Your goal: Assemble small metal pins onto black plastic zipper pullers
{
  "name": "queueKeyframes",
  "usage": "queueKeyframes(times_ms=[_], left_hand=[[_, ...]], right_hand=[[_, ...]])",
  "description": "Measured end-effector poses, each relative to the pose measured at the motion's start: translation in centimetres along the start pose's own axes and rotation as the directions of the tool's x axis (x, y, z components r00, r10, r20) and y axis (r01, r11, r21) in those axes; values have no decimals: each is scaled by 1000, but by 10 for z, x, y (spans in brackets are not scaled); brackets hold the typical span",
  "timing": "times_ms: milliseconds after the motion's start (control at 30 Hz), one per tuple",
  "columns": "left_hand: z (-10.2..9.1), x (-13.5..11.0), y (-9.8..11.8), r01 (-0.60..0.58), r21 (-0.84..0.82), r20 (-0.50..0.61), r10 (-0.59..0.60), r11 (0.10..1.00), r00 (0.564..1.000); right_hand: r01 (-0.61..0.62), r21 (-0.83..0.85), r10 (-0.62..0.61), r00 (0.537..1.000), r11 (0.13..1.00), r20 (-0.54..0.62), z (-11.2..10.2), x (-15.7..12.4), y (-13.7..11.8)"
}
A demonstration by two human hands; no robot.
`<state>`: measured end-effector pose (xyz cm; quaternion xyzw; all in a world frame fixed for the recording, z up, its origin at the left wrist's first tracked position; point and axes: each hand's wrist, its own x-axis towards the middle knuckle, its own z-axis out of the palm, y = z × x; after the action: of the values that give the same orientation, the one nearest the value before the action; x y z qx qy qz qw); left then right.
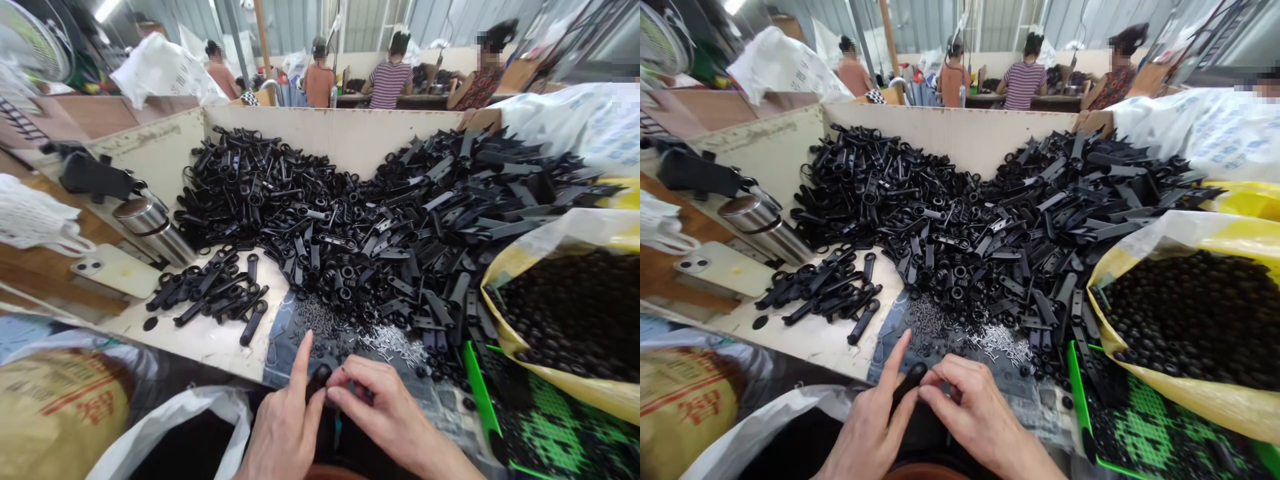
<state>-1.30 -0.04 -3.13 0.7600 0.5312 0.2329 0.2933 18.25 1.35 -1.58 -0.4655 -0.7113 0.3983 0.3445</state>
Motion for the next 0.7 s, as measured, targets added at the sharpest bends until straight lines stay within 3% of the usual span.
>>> queueKeyframes(times_ms=[167,267,333,433,533,633,700], left_hand=[[0,1,3,-82,145,-60,91,986,994],[-3,2,4,-46,85,-64,51,995,997],[-5,3,4,11,46,-75,-7,999,997],[-8,3,4,62,26,-98,-59,998,993],[-6,3,2,58,17,-89,-56,998,994],[0,1,-2,15,106,-72,-8,994,997],[6,-1,-8,-64,227,-61,80,972,995]], right_hand=[[101,-155,-125,981,983,-148,17,-2,-4],[177,-253,-232,951,951,-205,22,-7,4],[171,-280,-236,947,945,-217,19,-12,12],[63,-234,-117,967,970,-225,7,-20,18],[-60,-114,41,986,992,-160,-1,-23,11],[-226,99,238,961,969,-140,3,-16,1],[-309,304,352,931,901,-97,10,-9,-1]])
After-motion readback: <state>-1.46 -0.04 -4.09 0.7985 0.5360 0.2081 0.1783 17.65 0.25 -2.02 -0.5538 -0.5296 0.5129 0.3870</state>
